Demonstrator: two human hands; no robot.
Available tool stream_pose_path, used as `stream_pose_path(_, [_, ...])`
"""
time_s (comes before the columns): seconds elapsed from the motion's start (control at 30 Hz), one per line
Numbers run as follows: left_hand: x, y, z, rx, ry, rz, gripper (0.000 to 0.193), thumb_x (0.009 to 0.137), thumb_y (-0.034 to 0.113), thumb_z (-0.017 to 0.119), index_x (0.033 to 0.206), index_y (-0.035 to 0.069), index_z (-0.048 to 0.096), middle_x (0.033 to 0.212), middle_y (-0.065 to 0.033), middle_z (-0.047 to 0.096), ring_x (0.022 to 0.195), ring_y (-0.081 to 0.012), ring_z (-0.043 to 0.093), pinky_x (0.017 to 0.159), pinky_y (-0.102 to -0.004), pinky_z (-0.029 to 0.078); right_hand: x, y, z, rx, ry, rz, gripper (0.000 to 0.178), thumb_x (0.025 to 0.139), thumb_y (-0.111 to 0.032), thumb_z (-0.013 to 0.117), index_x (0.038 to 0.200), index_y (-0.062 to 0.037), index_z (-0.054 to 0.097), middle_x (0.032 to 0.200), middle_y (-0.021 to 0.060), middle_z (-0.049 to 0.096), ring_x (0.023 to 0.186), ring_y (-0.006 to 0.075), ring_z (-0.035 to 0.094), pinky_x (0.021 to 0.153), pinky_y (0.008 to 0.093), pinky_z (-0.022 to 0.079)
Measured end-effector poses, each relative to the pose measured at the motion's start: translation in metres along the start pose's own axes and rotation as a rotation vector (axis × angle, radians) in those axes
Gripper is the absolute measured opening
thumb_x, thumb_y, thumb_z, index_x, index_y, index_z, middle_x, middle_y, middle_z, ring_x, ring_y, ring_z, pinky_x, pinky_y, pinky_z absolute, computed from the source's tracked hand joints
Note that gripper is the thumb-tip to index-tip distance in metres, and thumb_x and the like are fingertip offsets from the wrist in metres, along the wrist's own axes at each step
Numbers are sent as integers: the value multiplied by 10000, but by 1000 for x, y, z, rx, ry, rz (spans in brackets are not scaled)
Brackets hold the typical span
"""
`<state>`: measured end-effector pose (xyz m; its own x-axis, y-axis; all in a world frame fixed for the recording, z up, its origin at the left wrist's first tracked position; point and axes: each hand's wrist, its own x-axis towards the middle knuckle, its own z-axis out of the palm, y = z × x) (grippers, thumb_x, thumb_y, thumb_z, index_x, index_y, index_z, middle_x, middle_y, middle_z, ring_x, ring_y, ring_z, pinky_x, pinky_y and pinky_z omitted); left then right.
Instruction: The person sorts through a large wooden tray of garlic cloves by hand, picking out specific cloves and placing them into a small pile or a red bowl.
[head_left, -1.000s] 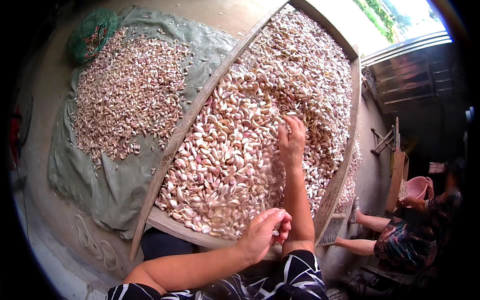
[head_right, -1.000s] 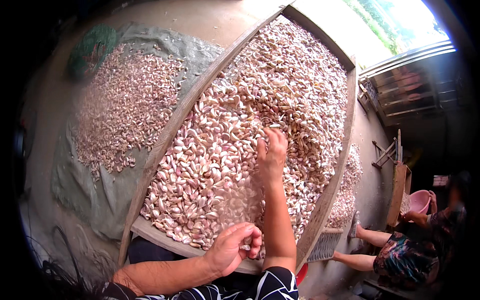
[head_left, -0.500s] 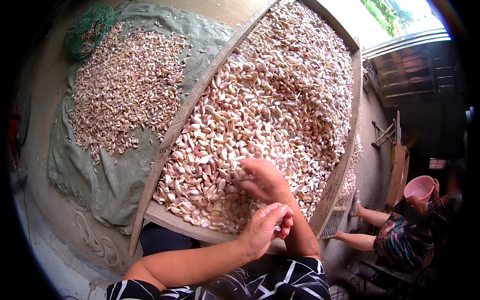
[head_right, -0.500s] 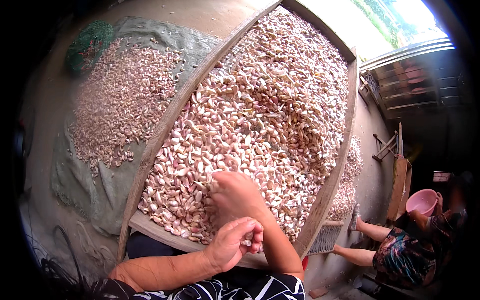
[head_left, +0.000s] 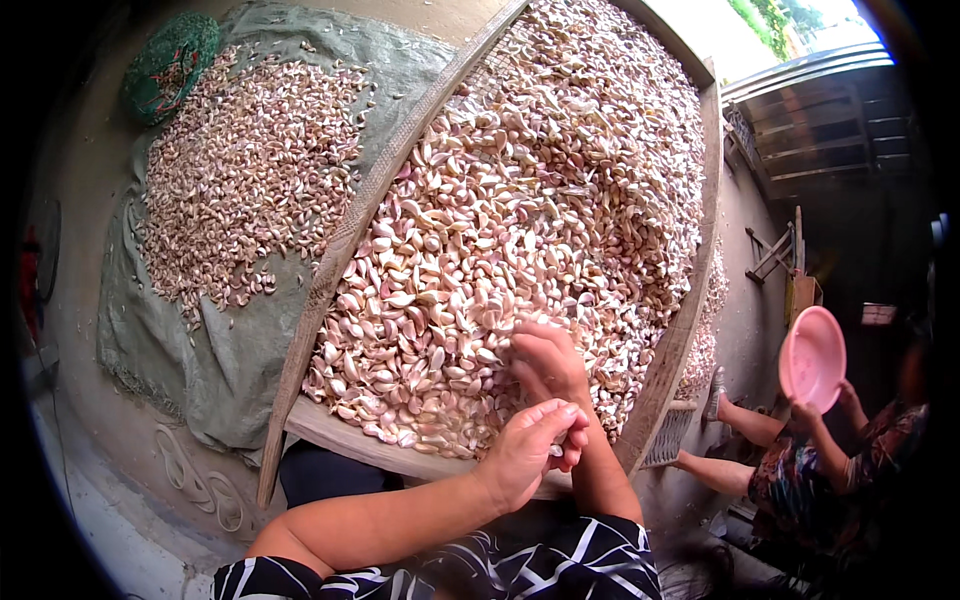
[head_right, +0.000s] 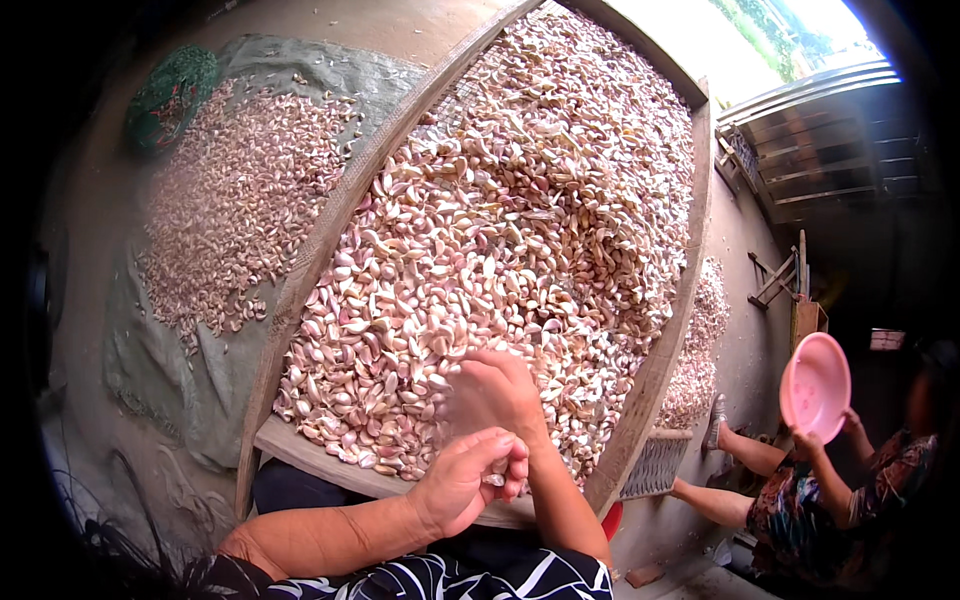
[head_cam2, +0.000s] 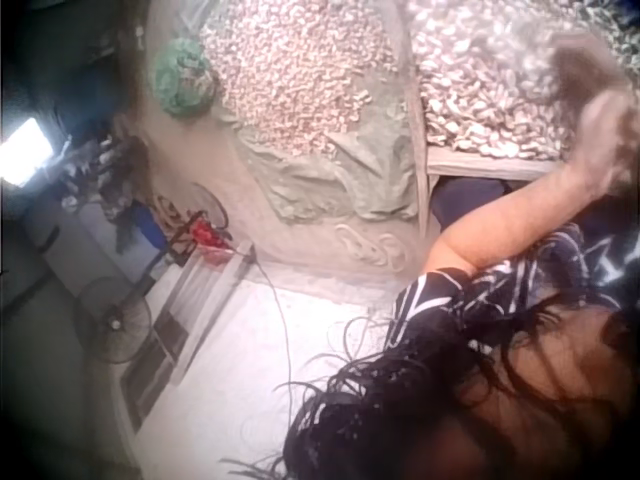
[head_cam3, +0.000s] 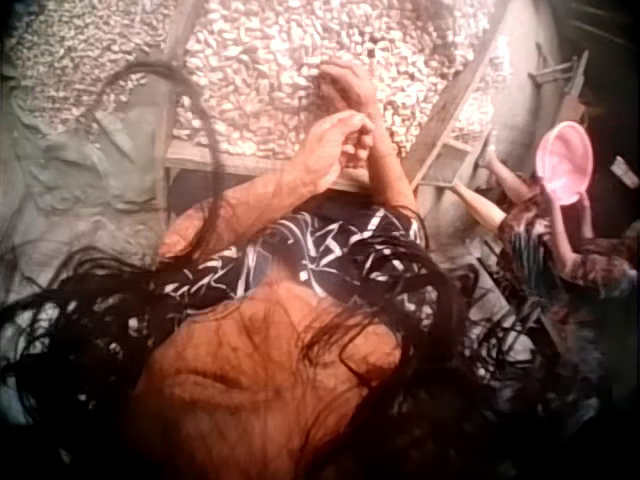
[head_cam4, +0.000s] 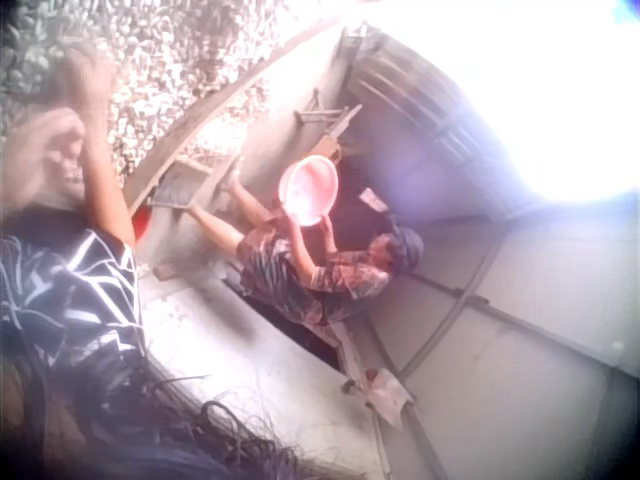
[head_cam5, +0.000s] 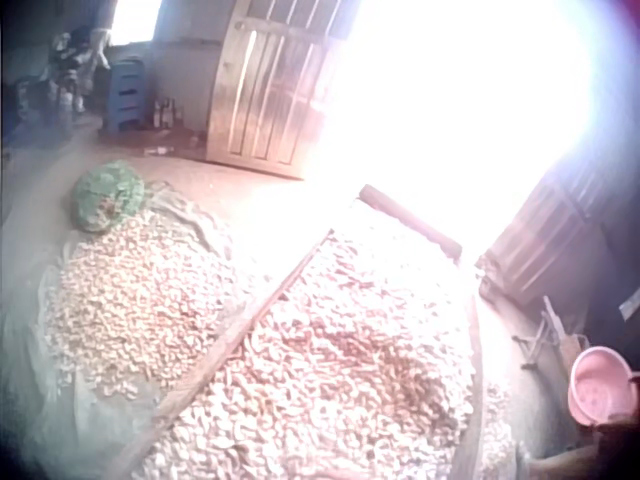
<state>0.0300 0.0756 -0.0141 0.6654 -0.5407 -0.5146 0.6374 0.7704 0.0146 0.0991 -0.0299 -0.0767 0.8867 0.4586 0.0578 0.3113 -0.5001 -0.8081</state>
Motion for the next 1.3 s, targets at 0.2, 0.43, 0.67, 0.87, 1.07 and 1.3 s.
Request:
stream_pose_path(0.2, [-1, 1, 2, 16, 21, -3, 193, 840, 222, 437, 820, 41, 501, 720, -39, 494, 631, -129, 466, 579, -233, 391, 24, 33, -38, -308, 309, -63, 270, 730, -45, 543, 992, 14, 518, 956, 164, 530, 925, 267, 498, 833, 346, 383])
stream_pose_path(0.43, [-2, 1, 5, 39, 22, -40, 198, 839, 235, 445, 819, 46, 499, 721, -37, 493, 644, -126, 460, 579, -228, 380, 8, 116, -94, -460, 592, 494, 376, 736, -171, 553, 1061, -6, 464, 1103, 163, 428, 1037, 298, 391, 906, 373, 297])
stream_pose_path(0.67, [0, -3, 3, 41, 30, -47, 197, 838, 229, 448, 814, 41, 500, 714, -39, 496, 646, -125, 464, 579, -226, 379, 39, 120, -70, -670, 566, 636, 476, 720, -295, 544, 1131, -83, 428, 1201, 200, 342, 1120, 346, 296, 926, 445, 244])
stream_pose_path(0.87, [0, -6, 3, 44, 42, -50, 183, 832, 211, 457, 807, 36, 503, 713, -50, 502, 638, -141, 472, 574, -235, 388, 49, 57, -28, -583, 291, 282, 255, 728, -133, 533, 961, -27, 535, 1101, 183, 444, 1086, 308, 349, 910, 400, 281])
stream_pose_path(1.07, [0, -5, 3, 48, 48, -38, 183, 827, 212, 468, 810, 34, 506, 715, -63, 507, 628, -160, 469, 576, -255, 397, 35, 26, -41, -202, 243, -217, 205, 720, 20, 547, 921, -15, 560, 922, 109, 576, 837, 190, 555, 733, 268, 436])
stream_pose_path(1.3, [1, -7, 7, 62, 57, -41, 174, 824, 201, 469, 809, 32, 505, 714, -74, 506, 619, -175, 462, 581, -278, 401, 43, 127, -103, -488, 637, 360, 351, 712, -183, 566, 997, 11, 503, 929, 159, 504, 834, 262, 502, 735, 358, 414])
